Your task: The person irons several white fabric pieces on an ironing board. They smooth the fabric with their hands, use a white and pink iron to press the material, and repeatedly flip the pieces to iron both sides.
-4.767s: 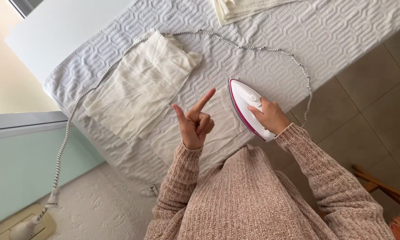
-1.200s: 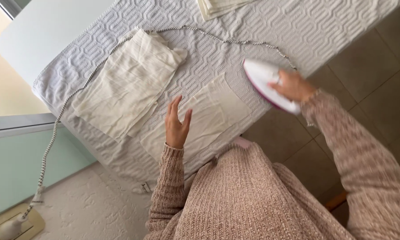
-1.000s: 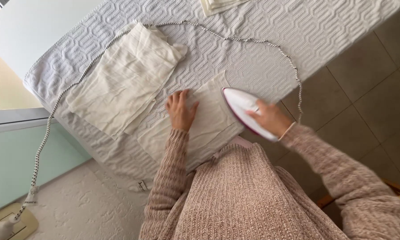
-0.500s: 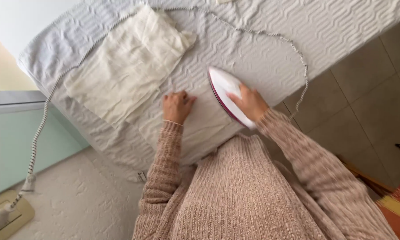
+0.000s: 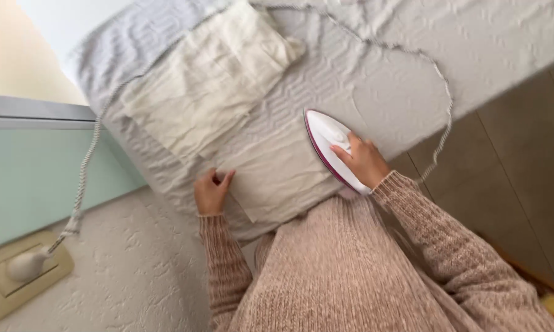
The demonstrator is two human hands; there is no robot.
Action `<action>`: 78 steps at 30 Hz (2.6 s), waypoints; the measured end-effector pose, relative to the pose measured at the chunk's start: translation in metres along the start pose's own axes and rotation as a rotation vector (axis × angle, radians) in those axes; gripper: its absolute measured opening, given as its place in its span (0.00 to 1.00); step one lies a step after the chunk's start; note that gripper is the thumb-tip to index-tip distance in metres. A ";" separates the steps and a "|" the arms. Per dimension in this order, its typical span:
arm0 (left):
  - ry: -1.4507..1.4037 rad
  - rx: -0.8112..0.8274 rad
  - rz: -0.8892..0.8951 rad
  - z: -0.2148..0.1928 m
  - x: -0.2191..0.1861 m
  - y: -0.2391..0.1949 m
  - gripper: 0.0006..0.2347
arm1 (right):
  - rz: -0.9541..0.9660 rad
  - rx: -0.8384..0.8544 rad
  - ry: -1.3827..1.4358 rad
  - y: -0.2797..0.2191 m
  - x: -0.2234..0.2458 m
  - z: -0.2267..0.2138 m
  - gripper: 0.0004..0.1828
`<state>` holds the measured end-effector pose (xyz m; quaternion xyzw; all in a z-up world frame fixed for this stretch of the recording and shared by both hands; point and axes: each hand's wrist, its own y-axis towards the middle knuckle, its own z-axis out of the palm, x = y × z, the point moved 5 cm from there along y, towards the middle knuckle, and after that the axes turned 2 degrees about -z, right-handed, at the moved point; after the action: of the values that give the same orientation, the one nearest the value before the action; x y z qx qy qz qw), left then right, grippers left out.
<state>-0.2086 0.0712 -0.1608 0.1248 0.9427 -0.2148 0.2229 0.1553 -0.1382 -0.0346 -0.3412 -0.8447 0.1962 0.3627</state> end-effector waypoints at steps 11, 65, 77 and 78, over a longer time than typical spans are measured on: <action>0.059 -0.745 -0.143 0.024 -0.053 -0.052 0.11 | -0.086 0.033 -0.007 0.010 0.046 0.003 0.35; -0.714 0.038 -0.238 0.019 -0.038 -0.142 0.24 | -0.470 0.141 -0.423 0.066 0.123 0.159 0.30; -0.653 -0.149 -0.256 0.024 0.002 -0.159 0.16 | -0.384 0.199 -0.434 0.010 0.104 0.203 0.31; -0.656 -0.246 -0.254 0.017 0.008 -0.158 0.14 | -0.335 0.220 -0.462 -0.009 0.091 0.203 0.30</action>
<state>-0.2618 -0.0742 -0.1236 -0.0963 0.8479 -0.1546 0.4979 -0.0466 -0.0960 -0.1195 -0.1020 -0.9230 0.2966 0.2230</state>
